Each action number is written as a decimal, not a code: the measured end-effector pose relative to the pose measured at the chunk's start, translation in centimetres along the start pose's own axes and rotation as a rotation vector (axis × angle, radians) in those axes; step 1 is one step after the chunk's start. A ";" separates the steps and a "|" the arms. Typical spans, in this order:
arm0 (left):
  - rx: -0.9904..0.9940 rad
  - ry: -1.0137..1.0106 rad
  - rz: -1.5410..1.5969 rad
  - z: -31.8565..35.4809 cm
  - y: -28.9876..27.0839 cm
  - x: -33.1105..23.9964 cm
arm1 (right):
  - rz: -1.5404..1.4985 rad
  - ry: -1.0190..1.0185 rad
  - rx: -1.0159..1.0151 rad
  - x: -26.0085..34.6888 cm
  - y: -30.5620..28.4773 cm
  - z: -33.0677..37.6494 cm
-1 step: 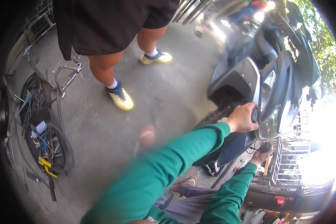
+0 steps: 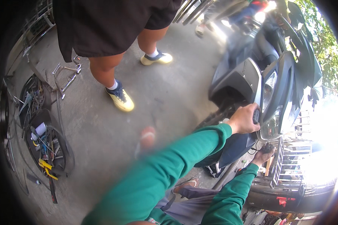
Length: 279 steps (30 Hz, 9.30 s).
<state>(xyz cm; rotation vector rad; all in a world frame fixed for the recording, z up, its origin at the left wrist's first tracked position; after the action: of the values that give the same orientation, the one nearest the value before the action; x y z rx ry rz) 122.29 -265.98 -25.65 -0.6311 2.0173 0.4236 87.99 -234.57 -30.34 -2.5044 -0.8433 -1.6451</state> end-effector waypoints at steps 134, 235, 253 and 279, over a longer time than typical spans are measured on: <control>-0.164 0.225 -0.158 0.0 3.1 -0.8 | 0.019 -0.050 0.068 4.1 4.0 3.1; -0.015 0.162 -0.103 -0.8 2.5 1.2 | 0.042 -0.029 0.150 4.4 3.9 3.2; -0.019 0.183 -0.313 -1.2 2.6 -0.3 | 0.222 0.006 0.153 2.8 2.8 1.8; 0.002 0.102 -0.315 -2.7 0.0 2.5 | 0.324 -0.151 0.383 4.4 4.6 0.7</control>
<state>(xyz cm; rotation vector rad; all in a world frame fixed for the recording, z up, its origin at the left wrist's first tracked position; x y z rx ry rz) 119.36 -268.06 -26.52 -0.9688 1.9684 0.2039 91.95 -236.42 -25.64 -2.3574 -0.6436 -1.0910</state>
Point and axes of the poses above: each hand's wrist, its own z-axis away from the middle knuckle, its own y-axis out of the palm, x = y × z, the point moved 10 cm from there along -z, towards the middle knuckle, and after that the axes turned 9 degrees about x, right-handed, at the moved point
